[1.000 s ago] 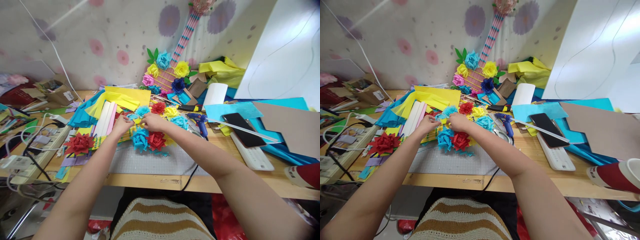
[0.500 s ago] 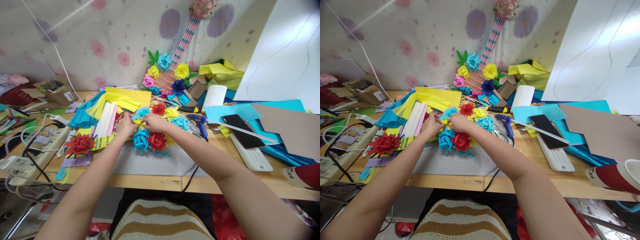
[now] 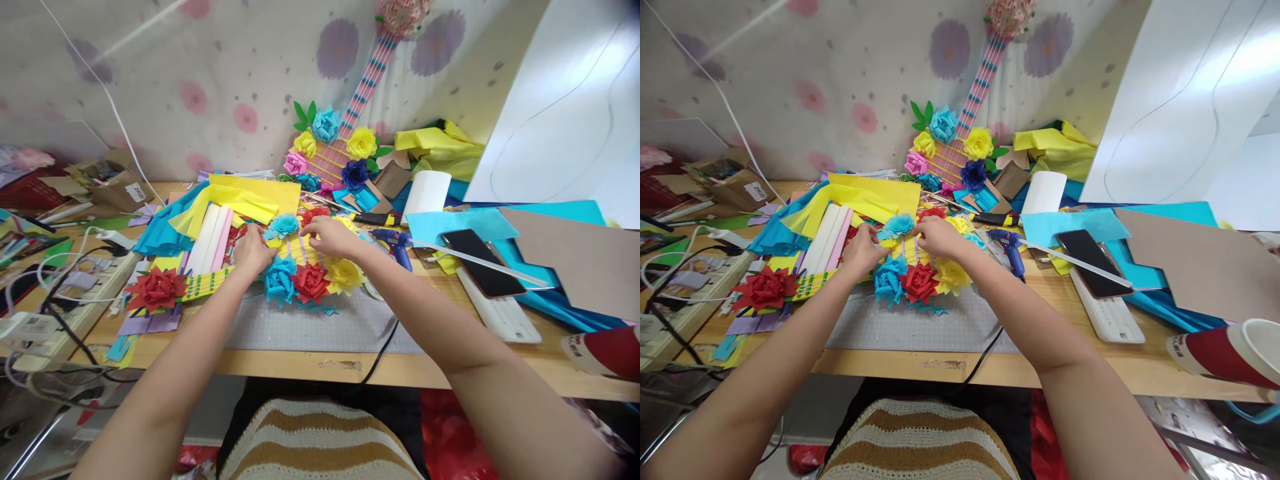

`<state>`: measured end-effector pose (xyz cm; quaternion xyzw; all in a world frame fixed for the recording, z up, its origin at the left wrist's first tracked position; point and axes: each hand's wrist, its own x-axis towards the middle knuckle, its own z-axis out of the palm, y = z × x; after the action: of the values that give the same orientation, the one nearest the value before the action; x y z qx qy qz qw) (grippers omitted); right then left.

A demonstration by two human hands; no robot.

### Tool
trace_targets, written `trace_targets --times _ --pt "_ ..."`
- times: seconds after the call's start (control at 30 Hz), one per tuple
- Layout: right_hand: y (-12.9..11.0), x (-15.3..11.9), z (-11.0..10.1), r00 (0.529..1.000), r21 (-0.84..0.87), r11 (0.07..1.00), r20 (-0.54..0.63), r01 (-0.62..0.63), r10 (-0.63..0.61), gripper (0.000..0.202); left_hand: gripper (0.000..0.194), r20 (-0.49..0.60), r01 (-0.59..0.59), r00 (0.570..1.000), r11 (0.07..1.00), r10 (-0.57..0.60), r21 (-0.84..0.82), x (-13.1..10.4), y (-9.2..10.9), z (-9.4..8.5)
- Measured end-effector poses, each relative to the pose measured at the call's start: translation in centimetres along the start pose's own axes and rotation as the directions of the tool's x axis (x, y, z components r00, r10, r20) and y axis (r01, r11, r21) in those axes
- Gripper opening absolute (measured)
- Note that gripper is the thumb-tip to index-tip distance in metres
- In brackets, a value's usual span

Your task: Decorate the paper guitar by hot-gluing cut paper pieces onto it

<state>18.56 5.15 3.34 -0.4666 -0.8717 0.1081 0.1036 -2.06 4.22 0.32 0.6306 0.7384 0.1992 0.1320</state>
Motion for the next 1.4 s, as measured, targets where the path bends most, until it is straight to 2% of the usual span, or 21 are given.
trace_targets --times 0.1,0.2,0.33,0.43,0.57,0.67,0.73,0.8,0.9,0.93,1.07,1.17,1.27,1.4 --pt "1.2 -1.2 -0.5 0.998 0.027 0.999 -0.032 -0.046 0.046 0.033 0.046 0.0 0.032 0.999 0.965 -0.033 -0.26 0.4 -0.9 0.2" --pt "1.7 -2.2 -0.4 0.996 0.027 0.996 -0.015 -0.089 0.09 0.028 0.036 -0.032 0.089 0.992 0.839 -0.126 -0.537 -0.1 -1.5 0.7" --pt "1.3 -2.5 0.3 0.991 0.002 0.992 0.045 -0.125 0.125 0.024 0.021 -0.097 0.132 0.962 0.746 -0.255 -0.653 -1.7 -1.7 1.3" --pt "0.6 -2.1 0.7 0.994 -0.034 0.994 0.045 -0.099 0.101 0.023 0.014 -0.145 0.084 0.96 0.745 -0.238 -0.662 -2.5 -1.6 1.0" --pt "0.1 -1.7 0.7 0.994 -0.087 0.995 0.09 -0.052 0.06 0.022 0.012 -0.15 0.066 0.967 0.773 -0.205 -0.631 -2.6 -1.1 0.1" --pt "0.0 -1.8 0.7 0.994 -0.093 0.995 0.109 -0.021 0.031 0.024 0.016 -0.104 0.065 0.982 0.798 -0.158 -0.599 -2.7 -0.4 -0.3" --pt "0.1 -1.9 0.7 0.995 -0.086 0.996 0.094 -0.012 0.02 0.024 0.017 -0.072 0.014 0.995 0.843 -0.062 -0.538 -2.8 0.3 -0.2" --pt "0.3 -2.0 0.7 0.997 -0.083 0.996 0.073 -0.013 0.019 0.022 0.014 -0.047 -0.088 0.996 0.904 0.076 -0.419 -2.9 1.3 0.0" --pt "0.5 -2.1 0.7 0.997 -0.092 0.995 0.07 -0.03 0.036 0.02 0.01 0.027 -0.261 0.962 0.946 0.271 -0.193 -2.8 3.1 0.5" --pt "0.6 -2.1 0.7 0.996 -0.095 0.995 0.075 -0.036 0.043 0.02 0.01 0.051 -0.289 0.954 0.95 0.296 -0.119 -2.7 3.6 0.7" --pt "0.4 -2.2 0.6 0.993 -0.111 0.991 0.087 -0.073 0.083 0.022 0.016 0.139 -0.349 0.931 0.934 0.336 0.079 -2.2 4.9 1.5" --pt "0.3 -2.3 0.7 0.992 -0.119 0.988 0.068 -0.102 0.111 0.023 0.018 0.189 -0.355 0.924 0.928 0.331 0.111 -2.1 5.2 1.9" --pt "0.2 -2.2 0.9 0.991 -0.125 0.985 0.038 -0.12 0.125 0.024 0.019 0.193 -0.353 0.925 0.927 0.326 0.125 -2.1 5.3 2.0" --pt "0.1 -1.9 1.1 0.989 -0.144 0.981 0.06 -0.127 0.137 0.025 0.02 0.199 -0.371 0.92 0.914 0.337 0.164 -2.2 5.6 1.9"
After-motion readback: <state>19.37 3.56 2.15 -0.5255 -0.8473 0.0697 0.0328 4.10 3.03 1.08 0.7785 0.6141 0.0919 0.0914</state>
